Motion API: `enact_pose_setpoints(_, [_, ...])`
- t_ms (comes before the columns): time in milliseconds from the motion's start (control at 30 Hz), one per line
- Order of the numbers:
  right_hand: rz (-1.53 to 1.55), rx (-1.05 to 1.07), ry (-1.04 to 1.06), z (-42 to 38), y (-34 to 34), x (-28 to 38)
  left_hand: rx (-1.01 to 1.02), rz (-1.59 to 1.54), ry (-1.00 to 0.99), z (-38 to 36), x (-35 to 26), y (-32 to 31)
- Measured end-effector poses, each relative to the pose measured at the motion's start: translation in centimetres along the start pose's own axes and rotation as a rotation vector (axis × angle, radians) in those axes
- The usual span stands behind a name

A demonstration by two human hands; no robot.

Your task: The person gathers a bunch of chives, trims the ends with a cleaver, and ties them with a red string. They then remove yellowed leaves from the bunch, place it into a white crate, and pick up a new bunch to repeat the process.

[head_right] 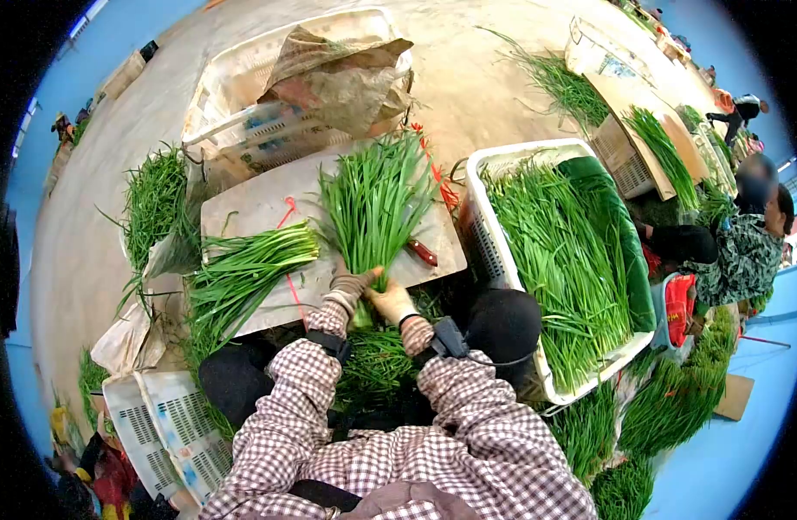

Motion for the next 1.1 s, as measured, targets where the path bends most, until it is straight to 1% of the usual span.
enact_pose_setpoints(33, [0.043,-0.010,-0.023,-0.1,-1.1,-0.7,0.028,0.133,0.077,0.0,0.6,-0.5])
enact_pose_setpoints(100, [-0.068,-0.127,0.085,-0.6,-1.5,-0.2,0.062,0.259,0.113,-1.2,-0.7,0.7])
enact_pose_setpoints(133, [-0.056,-0.029,-0.045,-0.7,-2.3,-1.5,0.133,0.337,0.205,-2.0,-0.8,0.9])
enact_pose_setpoints(167, [-0.019,-0.006,-0.025,-0.7,-2.8,-1.6,0.137,0.347,0.209,-2.7,-1.0,1.3])
enact_pose_setpoints(233, [0.041,0.172,-0.193,-2.1,-3.6,-1.1,0.110,0.349,0.150,-4.0,-1.4,2.0])
enact_pose_setpoints(267, [0.046,0.173,-0.195,-2.3,-3.8,-1.6,0.113,0.346,0.146,-4.6,-1.3,2.1])
enact_pose_setpoints(333, [-0.205,0.108,-0.068,-2.4,-3.6,-1.7,0.103,0.333,0.130,-4.3,0.9,1.6])
enact_pose_setpoints(367, [-0.202,0.115,-0.069,-2.6,-3.7,-1.8,0.094,0.316,0.117,-4.8,0.8,1.8])
enact_pose_setpoints(400, [-0.189,0.072,-0.017,-2.6,-3.2,-1.4,0.091,0.175,0.145,-5.3,1.0,1.6])
enact_pose_setpoints(433, [-0.173,0.034,0.027,-2.9,-3.0,-1.2,0.094,0.127,0.171,-5.4,1.2,1.7])
enact_pose_setpoints(467, [-0.132,0.055,-0.130,-3.9,-2.5,-0.3,0.076,0.092,0.180,-5.2,1.6,1.4])
enact_pose_setpoints(500, [-0.084,0.038,-0.103,-4.1,-2.8,-0.3,0.054,0.056,0.185,-4.4,2.2,1.1])
enact_pose_setpoints(533, [-0.014,-0.015,-0.043,-4.1,-2.9,-0.7,0.078,-0.034,0.131,-2.9,3.4,0.3])
enact_pose_setpoints(567, [0.054,-0.071,0.024,-4.1,-2.5,-0.2,0.098,-0.129,0.070,-2.6,2.8,0.5])
enact_pose_setpoints(600, [0.231,-0.057,0.001,-3.9,-2.6,-0.6,0.079,-0.100,0.123,-3.0,3.0,1.1])
enact_pose_setpoints(633, [0.407,-0.043,-0.025,-4.0,-2.7,-1.1,0.157,-0.315,0.121,-2.9,3.7,0.7])
enact_pose_setpoints(667, [0.400,-0.096,-0.053,-4.1,-2.2,-1.7,0.066,-0.356,0.033,-3.2,3.7,1.8])
enact_pose_setpoints(700, [0.403,-0.126,-0.021,-4.2,-1.6,-1.5,-0.027,-0.397,-0.058,-3.7,3.7,3.1])
enact_pose_setpoints(733, [0.308,-0.180,-0.039,-4.4,-0.7,-1.9,-0.108,-0.246,-0.140,-4.5,4.0,4.7])
enact_pose_setpoints(767, [0.211,-0.234,-0.057,-5.1,0.5,-1.2,-0.214,-0.208,-0.145,-6.8,3.4,6.9])
enact_pose_setpoints(800, [0.140,-0.227,-0.147,-5.3,1.1,-1.8,-0.238,-0.241,-0.221,-7.7,3.6,7.9])
enact_pose_setpoints(833, [0.157,-0.213,-0.117,-5.0,1.1,-2.8,-0.260,-0.274,-0.296,-8.5,4.1,9.4])
enact_pose_setpoints(867, [0.142,-0.216,-0.150,-5.6,1.6,-2.2,-0.155,-0.397,-0.176,-7.6,8.1,8.9])
enact_pose_setpoints(900, [0.128,-0.220,-0.180,-6.1,2.1,-1.5,-0.080,-0.323,-0.161,-8.8,7.4,9.4])
enact_pose_setpoints(933, [0.102,-0.229,-0.221,-6.1,2.0,-2.4,-0.029,-0.141,-0.062,-9.8,7.2,9.7])
enact_pose_setpoints(967, [0.116,-0.265,-0.185,-6.2,2.1,-2.5,0.021,0.041,0.037,-11.0,6.4,10.2])
enact_pose_setpoints(1033, [0.122,-0.238,-0.237,-6.1,1.3,-3.2,0.113,-0.040,0.052,-7.9,10.9,7.5])
enact_pose_setpoints(1067, [0.299,-0.151,-0.261,-6.0,-0.3,-3.4,0.119,0.030,0.091,-8.9,8.0,7.5])
enact_pose_setpoints(1100, [0.473,-0.064,-0.280,-6.1,-1.9,-2.4,0.180,-0.186,0.110,-8.0,8.4,5.2])
Point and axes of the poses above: each hand's wrist, its own z-axis towards the middle knuckle, its own y-axis out of the back of the hand, x = y × z, the point moved 10 cm from there along z, towards the middle knuckle, and after that the axes turned 3 degrees about -z, right-handed, at the moved point
